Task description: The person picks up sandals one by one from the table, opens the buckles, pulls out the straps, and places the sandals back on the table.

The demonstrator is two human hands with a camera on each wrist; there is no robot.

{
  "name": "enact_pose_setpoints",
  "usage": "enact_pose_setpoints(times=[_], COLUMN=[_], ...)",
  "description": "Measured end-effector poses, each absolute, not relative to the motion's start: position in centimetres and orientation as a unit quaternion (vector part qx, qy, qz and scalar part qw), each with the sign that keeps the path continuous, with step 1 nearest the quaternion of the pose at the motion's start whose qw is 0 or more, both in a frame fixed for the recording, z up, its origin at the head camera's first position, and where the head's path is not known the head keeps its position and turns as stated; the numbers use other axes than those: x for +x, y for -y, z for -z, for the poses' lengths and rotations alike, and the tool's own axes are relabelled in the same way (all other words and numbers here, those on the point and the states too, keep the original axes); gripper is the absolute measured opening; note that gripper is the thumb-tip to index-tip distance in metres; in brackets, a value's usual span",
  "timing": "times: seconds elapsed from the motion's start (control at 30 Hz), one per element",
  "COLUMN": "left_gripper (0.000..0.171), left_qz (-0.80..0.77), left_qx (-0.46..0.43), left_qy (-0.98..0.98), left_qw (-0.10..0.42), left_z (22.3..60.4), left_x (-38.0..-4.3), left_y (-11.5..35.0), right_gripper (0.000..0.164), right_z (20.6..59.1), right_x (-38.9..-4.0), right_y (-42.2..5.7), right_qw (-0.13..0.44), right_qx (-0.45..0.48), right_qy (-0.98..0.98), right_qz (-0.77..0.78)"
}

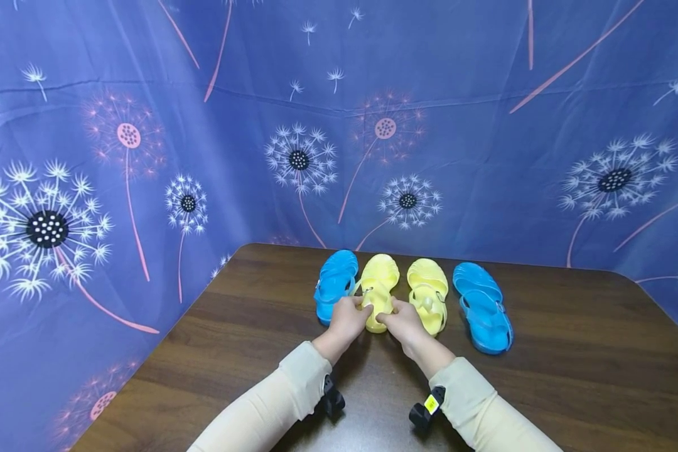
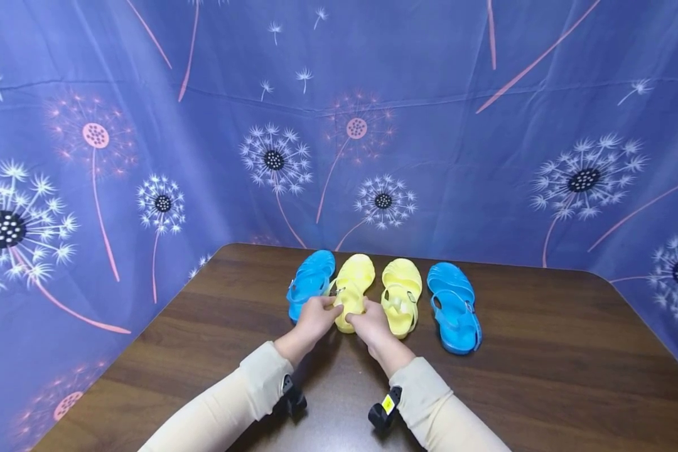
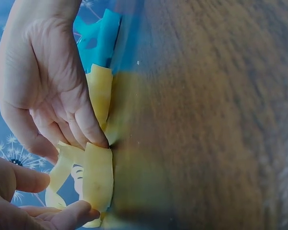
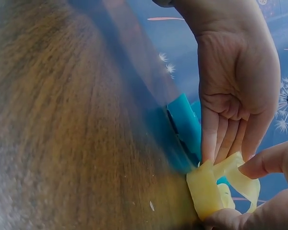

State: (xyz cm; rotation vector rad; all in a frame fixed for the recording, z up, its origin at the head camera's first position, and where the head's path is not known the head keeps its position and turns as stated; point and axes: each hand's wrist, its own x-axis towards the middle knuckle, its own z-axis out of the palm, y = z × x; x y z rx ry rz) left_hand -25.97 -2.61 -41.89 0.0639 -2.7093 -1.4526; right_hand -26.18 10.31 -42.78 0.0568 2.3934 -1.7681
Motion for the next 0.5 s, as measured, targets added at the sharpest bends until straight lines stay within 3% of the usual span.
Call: enact_pose_setpoints(times=[0.5], left_gripper=[0.038], left_qz=[0.452], left_qx=[0.006], left_qy=[0.892], left_qw=[-0.003], left_z=[41.35], left_x=[-26.00], left_y=[2.37], right_gripper=[0.067], right_z=[42.99], right_x=[-25.97], right_y=[-10.44], right_qw=[0.075], right_qx=[0.019], right_qy=[-0.807], right_qz=[0.586])
